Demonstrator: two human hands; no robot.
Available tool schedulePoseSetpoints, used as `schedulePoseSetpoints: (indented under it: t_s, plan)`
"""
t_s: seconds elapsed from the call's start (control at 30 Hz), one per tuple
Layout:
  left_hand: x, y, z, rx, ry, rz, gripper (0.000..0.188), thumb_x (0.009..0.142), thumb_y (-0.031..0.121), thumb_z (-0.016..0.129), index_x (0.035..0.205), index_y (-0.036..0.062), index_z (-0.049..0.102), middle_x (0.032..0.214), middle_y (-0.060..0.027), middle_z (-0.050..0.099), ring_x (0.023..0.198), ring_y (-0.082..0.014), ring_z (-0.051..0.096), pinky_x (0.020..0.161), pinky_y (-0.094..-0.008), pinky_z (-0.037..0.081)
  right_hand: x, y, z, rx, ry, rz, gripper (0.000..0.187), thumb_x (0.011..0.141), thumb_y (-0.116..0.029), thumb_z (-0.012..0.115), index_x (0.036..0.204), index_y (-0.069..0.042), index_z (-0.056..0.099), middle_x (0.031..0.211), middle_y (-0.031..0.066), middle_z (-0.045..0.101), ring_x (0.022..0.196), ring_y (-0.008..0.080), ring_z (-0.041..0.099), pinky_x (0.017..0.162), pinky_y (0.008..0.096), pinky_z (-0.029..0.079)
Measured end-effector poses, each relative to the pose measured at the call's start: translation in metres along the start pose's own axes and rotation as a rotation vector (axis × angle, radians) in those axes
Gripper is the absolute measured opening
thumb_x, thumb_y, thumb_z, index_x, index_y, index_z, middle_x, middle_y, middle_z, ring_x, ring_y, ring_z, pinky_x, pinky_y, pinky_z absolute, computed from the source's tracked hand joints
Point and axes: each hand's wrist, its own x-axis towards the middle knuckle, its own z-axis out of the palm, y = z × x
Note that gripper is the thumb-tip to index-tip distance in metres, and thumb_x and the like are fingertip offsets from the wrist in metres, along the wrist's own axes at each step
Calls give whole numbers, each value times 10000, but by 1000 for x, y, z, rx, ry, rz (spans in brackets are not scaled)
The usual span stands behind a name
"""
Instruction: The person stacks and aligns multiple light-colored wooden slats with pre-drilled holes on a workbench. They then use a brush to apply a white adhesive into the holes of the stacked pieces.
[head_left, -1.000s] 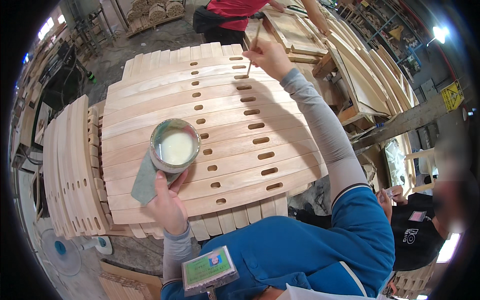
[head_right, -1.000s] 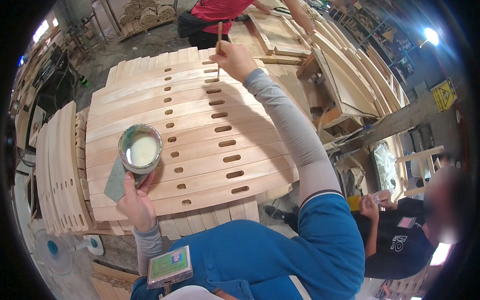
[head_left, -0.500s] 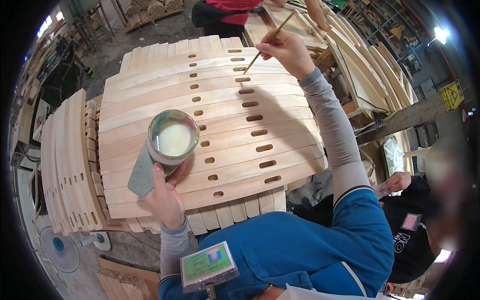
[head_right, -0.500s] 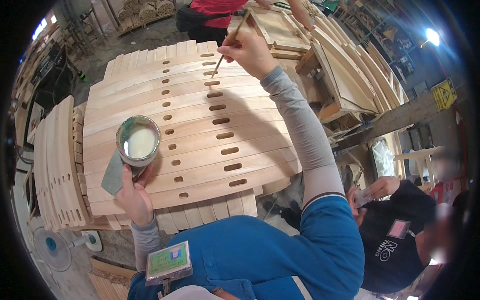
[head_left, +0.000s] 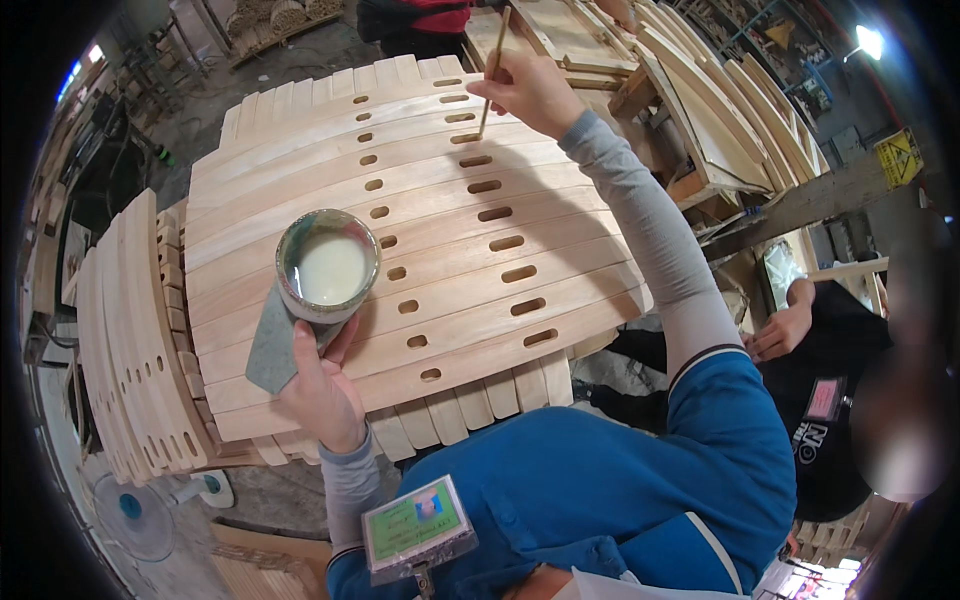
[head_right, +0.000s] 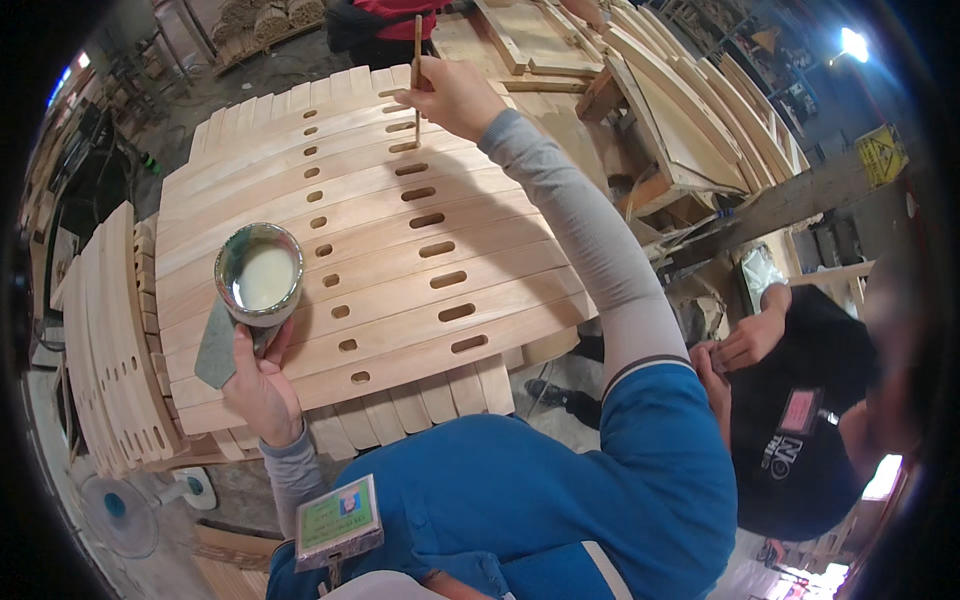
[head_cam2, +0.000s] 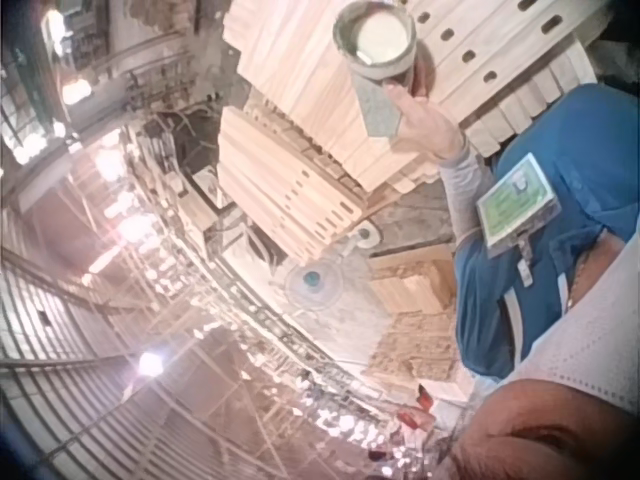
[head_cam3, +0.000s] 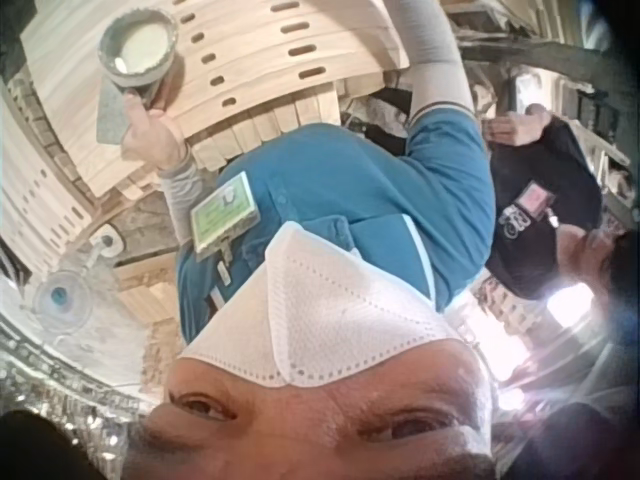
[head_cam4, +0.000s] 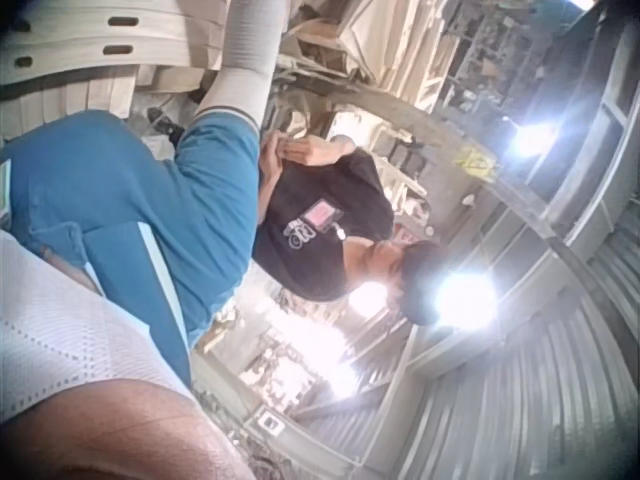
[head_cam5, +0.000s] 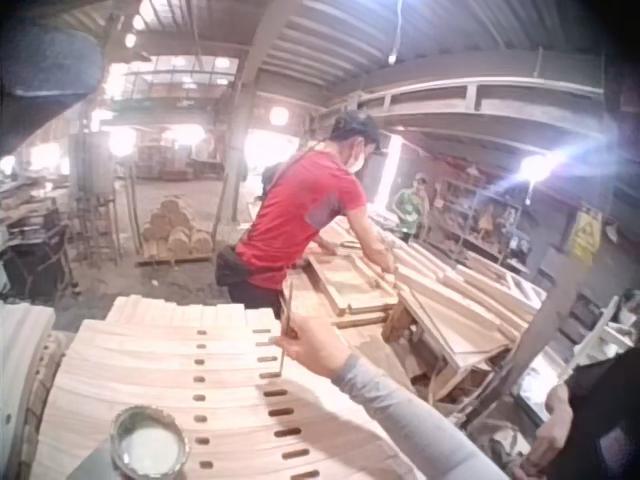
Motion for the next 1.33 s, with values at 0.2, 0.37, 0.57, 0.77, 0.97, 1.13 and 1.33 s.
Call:
schedulePoseSetpoints:
  t_s: [0.2, 0.37, 0.57, 0.77, 0.97, 1.13, 1.33]
  plan:
    - [2, -2, -5, 8, -33, -16, 339, 901, 73, 435, 1222, -24, 387, 1186, -142, 479, 1004, -244, 549, 782, -422, 537, 0, 0, 18, 348, 16, -15, 251, 802, -196, 653, 713, -6, 515, 605, 51, 579, 539, 92, 579, 495, 216, 476]
    - [0, -1, -3, 20, -52, 14, 319, 901, 94, 445, 1194, -30, 422, 1154, -134, 508, 989, -236, 558, 787, -413, 534, 0, 2, 5, -76, 94, -102, 242, 808, -181, 643, 686, -20, 511, 591, 44, 571, 523, 92, 566, 477, 226, 464]
    - [-3, 1, 3, 17, -57, 22, 307, 891, 93, 462, 1172, -29, 442, 1138, -117, 520, 969, -224, 565, 781, -400, 538, 0, 4, 17, 408, 16, 23, 194, 775, -153, 671, 780, 16, 575, 678, 61, 607, 587, 111, 592, 532, 220, 484]
    - [-4, 0, 6, 22, -93, 36, 300, 881, 82, 479, 1161, -23, 451, 1129, -105, 519, 972, -205, 558, 769, -394, 541, -36, 22, -36, 345, 121, -25, 121, 792, -87, 640, 822, 19, 592, 772, 69, 616, 700, 116, 598, 614, 225, 493]
    - [1, -3, -3, 42, -127, 100, 292, 875, 87, 487, 1148, -10, 448, 1109, -108, 525, 943, -213, 570, 756, -377, 545, -116, -18, -76, 722, 361, -47, 135, 770, -93, 669, 810, 14, 596, 726, 49, 607, 648, 99, 578, 585, 207, 479]
    - [-8, 8, 13, 93, -266, 124, 300, 880, 107, 489, 1143, -34, 454, 1105, -119, 539, 940, -239, 582, 771, -374, 541, -198, -36, -99, 719, 597, 31, 132, 764, -77, 678, 783, 7, 578, 706, 41, 598, 604, 71, 549, 546, 182, 443]
    - [-30, 24, 53, 111, -473, 76, 319, 881, 122, 493, 1165, -15, 447, 1129, -120, 531, 978, -252, 572, 781, -404, 537, -277, -37, -113, 813, 830, 65, 100, 780, -33, 646, 854, 1, 588, 706, 43, 602, 585, 96, 553, 547, 191, 442]
